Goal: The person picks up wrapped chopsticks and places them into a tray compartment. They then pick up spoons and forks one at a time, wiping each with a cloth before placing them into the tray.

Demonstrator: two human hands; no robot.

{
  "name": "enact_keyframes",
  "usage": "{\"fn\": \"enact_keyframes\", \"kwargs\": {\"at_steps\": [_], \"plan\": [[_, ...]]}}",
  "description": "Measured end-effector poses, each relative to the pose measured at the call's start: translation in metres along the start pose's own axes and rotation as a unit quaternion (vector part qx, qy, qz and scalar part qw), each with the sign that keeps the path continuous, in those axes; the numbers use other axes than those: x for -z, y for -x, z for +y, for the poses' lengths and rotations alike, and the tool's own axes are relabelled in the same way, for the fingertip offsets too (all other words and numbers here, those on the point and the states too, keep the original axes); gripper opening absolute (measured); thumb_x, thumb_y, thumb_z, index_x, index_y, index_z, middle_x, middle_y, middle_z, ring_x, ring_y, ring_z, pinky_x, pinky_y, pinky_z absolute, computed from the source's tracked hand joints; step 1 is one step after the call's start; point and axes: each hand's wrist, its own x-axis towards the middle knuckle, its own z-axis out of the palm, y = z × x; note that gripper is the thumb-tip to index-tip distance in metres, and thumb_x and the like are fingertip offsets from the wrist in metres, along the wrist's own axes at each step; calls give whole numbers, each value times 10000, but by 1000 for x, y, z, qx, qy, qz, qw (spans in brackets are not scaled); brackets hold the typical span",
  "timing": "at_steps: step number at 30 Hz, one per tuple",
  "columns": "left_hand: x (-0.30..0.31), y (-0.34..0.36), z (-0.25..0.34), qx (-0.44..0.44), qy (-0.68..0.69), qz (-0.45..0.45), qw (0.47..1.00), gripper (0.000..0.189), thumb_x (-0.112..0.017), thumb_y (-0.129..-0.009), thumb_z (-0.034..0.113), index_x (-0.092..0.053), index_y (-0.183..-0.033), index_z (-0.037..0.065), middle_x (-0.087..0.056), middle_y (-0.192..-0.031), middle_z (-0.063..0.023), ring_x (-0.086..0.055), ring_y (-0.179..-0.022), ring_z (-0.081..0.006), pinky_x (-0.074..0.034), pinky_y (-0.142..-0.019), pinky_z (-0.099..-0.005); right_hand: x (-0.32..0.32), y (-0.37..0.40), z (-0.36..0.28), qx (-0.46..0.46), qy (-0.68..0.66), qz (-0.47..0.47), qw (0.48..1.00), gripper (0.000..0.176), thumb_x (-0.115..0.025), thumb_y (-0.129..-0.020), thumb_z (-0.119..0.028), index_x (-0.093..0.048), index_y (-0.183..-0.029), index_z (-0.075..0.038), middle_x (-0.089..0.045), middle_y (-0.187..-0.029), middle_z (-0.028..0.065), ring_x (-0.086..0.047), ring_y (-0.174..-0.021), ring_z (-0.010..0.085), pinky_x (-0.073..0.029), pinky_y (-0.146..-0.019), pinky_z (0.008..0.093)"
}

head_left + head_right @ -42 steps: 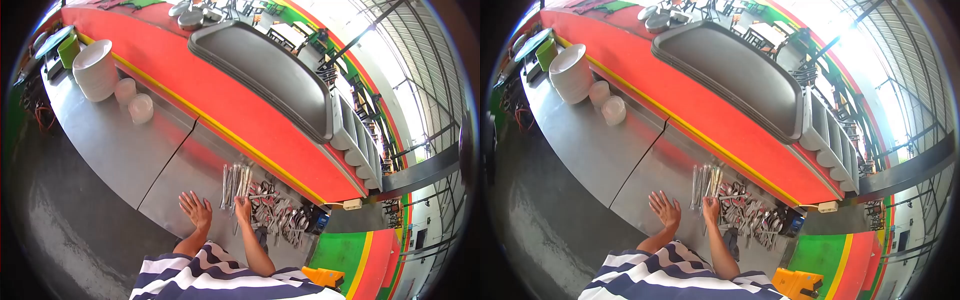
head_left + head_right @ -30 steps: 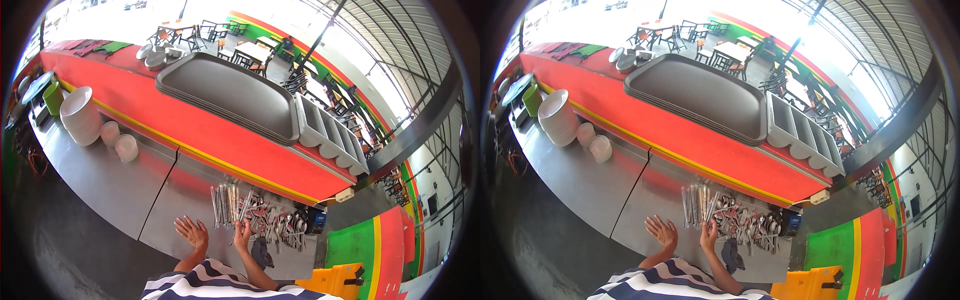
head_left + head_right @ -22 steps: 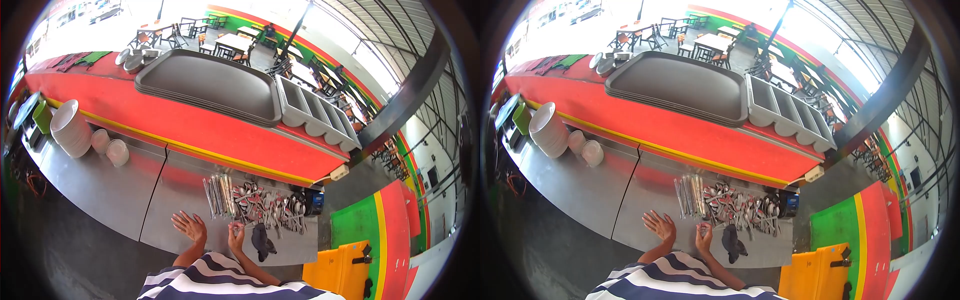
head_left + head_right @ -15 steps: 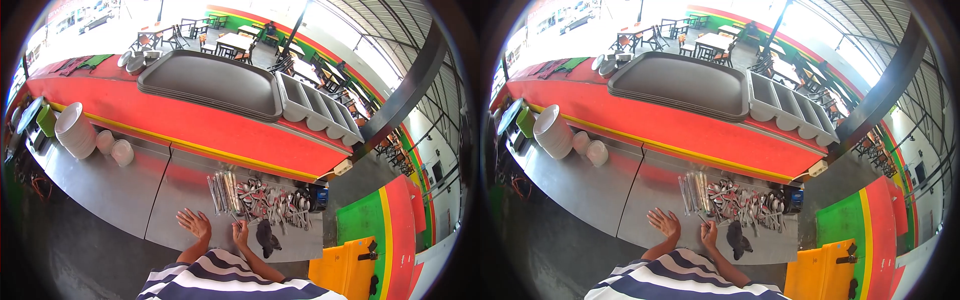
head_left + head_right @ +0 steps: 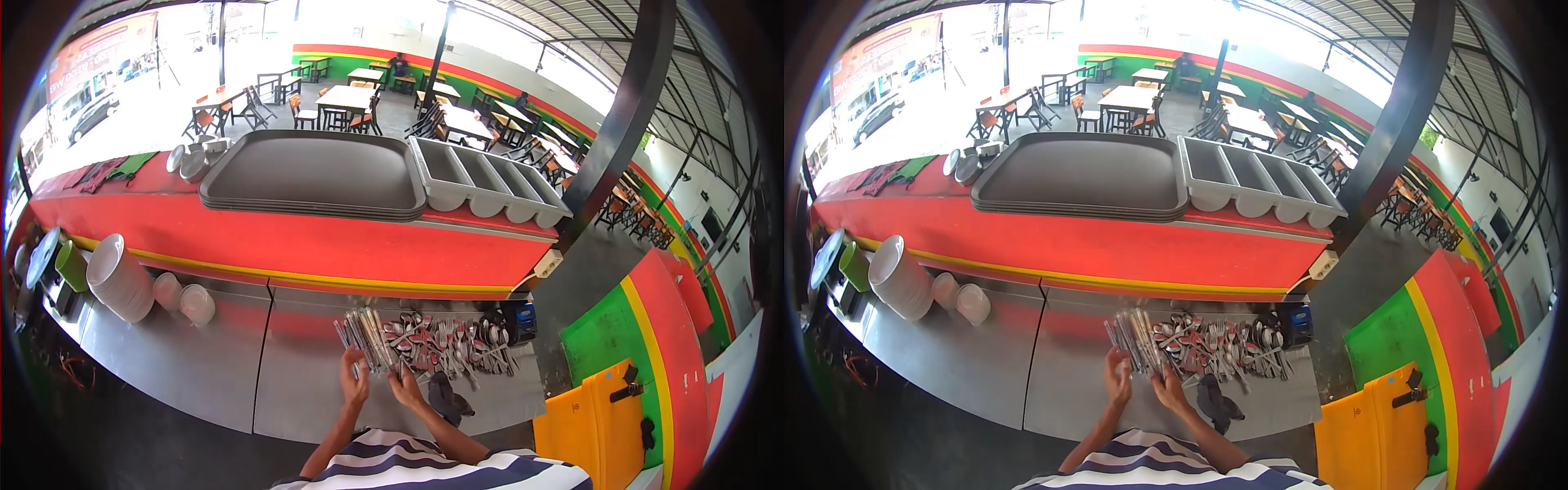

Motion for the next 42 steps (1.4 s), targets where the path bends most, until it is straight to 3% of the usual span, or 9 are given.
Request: {"fn": "enact_keyframes", "kwargs": {"at_steps": [3, 6, 8, 10, 15, 19, 27, 30, 42], "plan": [[-50, -17, 76, 80, 218, -172, 957, 641, -558, -980, 203, -213, -1475, -13, -461, -1376, -137, -533, -1162, -217, -447, -956, -369, -5, -1, 0, 110, -2, -11, 994, 372, -598, -914, -234, -534, -1176, 23, -629, -988, 210, -644, -902, 313, -485, -808, 409], [-60, -19, 109, -51, 32, -224, 973, 528, -566, -981, 178, -319, -1401, -25, -558, -1258, -147, -592, -1071, -198, -476, -905, -338, 14, -10, -13, 70, 12, -72, 995, 399, -595, -890, -167, -517, -1237, 12, -611, -1155, 204, -601, -1106, 313, -456, -919, 407], [-63, -26, 98, 9, 19, -236, 972, 422, -557, -991, 178, -395, -1324, -26, -619, -1118, -137, -626, -984, -189, -492, -858, -323, 29, -13, -42, 48, -23, -53, 997, 432, -603, -880, -145, -498, -1266, 18, -602, -1197, 194, -585, -1142, 321, -446, -942, 407], [-72, -32, 102, 31, 51, -195, 979, 186, -546, -1010, 170, -490, -997, -6, -643, -834, -82, -640, -839, -127, -493, -730, -265, 39, -17, -50, 34, -41, -55, 997, 425, -607, -878, -141, -506, -1263, 9, -601, -1179, 184, -585, -1129, 304, -450, -931, 403], [-70, -90, 157, 5, 190, -150, 970, 191, -470, -1044, 197, -478, -1020, 8, -625, -805, -66, -679, -766, -182, -513, -693, -284, 90, -40, -123, 52, -2, -138, 989, 239, -613, -965, -256, -584, -1022, -26, -534, -702, -9, -508, -624, 79, -392, -558, 276], [-75, -170, 239, -68, 264, -139, 952, 217, -455, -1049, 247, -461, -1041, 30, -613, -765, -80, -714, -803, -251, -567, -748, -332, 141, -81, -215, 140, 27, -165, 976, 240, -582, -989, -245, -588, -1040, -11, -554, -742, 16, -510, -674, 74, -412, -595, 269], [-126, -312, 375, -285, 197, -162, 924, 248, -435, -1058, 246, -505, -1049, 7, -690, -863, -114, -672, -824, -183, -514, -772, -327, 222, -247, -345, 416, 139, 64, 896, 154, -573, -972, -172, -581, -1033, -31, -602, -834, 120, -578, -753, 261, -461, -710, 374], [-147, -349, 392, -373, 52, -130, 917, 310, -434, -1055, 277, -546, -1034, -11, -697, -927, -108, -628, -794, -137, -507, -745, -307, 241, -299, -362, 511, 261, 156, 804, 218, -561, -977, -253, -576, -1015, -39, -620, -863, 128, -593, -866, 311, -462, -771, 419], [-221, -481, 283, -189, 17, -171, 967, 302, -435, -1053, 237, -554, -1038, -40, -709, -894, -165, -695, -765, -180, -540, -641, -283, 252, -385, -281, 246, 205, 62, 945, 250, -514, -983, -284, -590, -975, -46, -670, -856, 129, -650, -847, 322, -476, -760, 433]]}}
